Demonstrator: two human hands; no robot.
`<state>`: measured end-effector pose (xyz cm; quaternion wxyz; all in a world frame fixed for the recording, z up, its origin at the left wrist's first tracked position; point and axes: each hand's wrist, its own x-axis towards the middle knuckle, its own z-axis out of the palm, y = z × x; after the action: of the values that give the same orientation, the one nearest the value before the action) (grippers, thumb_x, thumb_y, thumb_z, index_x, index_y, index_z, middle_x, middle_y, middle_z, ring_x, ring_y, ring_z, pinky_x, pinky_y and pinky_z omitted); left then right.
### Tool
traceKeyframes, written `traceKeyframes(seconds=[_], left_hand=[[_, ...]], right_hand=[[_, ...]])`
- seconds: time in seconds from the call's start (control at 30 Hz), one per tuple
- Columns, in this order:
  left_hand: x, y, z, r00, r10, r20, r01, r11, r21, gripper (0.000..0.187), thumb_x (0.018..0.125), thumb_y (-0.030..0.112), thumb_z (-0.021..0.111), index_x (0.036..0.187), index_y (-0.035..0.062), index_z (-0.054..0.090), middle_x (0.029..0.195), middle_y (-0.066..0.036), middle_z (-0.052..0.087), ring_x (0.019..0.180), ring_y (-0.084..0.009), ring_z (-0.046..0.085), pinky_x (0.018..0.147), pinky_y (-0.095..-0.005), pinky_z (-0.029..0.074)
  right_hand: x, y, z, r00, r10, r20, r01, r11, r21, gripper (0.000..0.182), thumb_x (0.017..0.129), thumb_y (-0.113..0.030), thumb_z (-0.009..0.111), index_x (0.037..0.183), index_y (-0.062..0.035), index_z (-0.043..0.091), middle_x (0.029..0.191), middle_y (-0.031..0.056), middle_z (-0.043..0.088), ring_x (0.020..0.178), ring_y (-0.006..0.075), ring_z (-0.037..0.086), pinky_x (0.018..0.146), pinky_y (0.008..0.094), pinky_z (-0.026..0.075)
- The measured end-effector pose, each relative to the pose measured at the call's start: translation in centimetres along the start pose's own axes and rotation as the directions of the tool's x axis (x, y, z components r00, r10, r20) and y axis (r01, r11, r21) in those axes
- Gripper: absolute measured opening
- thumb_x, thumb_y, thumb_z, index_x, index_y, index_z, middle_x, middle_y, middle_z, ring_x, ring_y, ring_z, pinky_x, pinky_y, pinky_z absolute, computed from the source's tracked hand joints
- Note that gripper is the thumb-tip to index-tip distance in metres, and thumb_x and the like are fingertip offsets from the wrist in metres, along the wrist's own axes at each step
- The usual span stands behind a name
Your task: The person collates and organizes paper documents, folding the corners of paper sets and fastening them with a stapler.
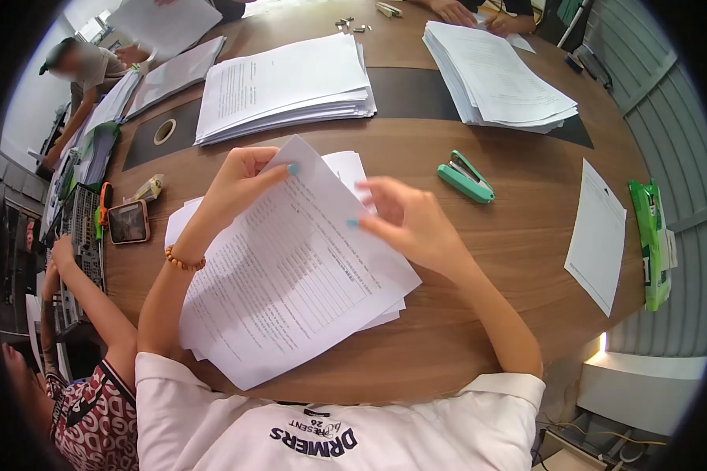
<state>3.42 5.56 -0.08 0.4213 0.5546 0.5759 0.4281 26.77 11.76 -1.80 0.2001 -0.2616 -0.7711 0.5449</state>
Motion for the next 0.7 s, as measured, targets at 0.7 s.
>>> traceKeyframes(seconds=[0.7], left_hand=[[1.1, -2.2, 0.7, 0.996, -0.083, 0.023, 0.080, 0.992, 0.100, 0.026, 0.079, 0.018, 0.056, 0.091, -0.0042, 0.061, 0.073, -0.007, 0.060, 0.064, -0.0088, 0.054, 0.059, -0.0217, 0.042]], right_hand=[[4.9, 0.2, 3.5, 0.918, -0.360, -0.167, 0.276, 0.882, -0.381, 0.035, 0.081, -0.009, 0.048, 0.111, 0.0084, 0.046, 0.109, 0.0222, 0.050, 0.098, 0.0343, 0.051, 0.085, 0.0377, 0.041]])
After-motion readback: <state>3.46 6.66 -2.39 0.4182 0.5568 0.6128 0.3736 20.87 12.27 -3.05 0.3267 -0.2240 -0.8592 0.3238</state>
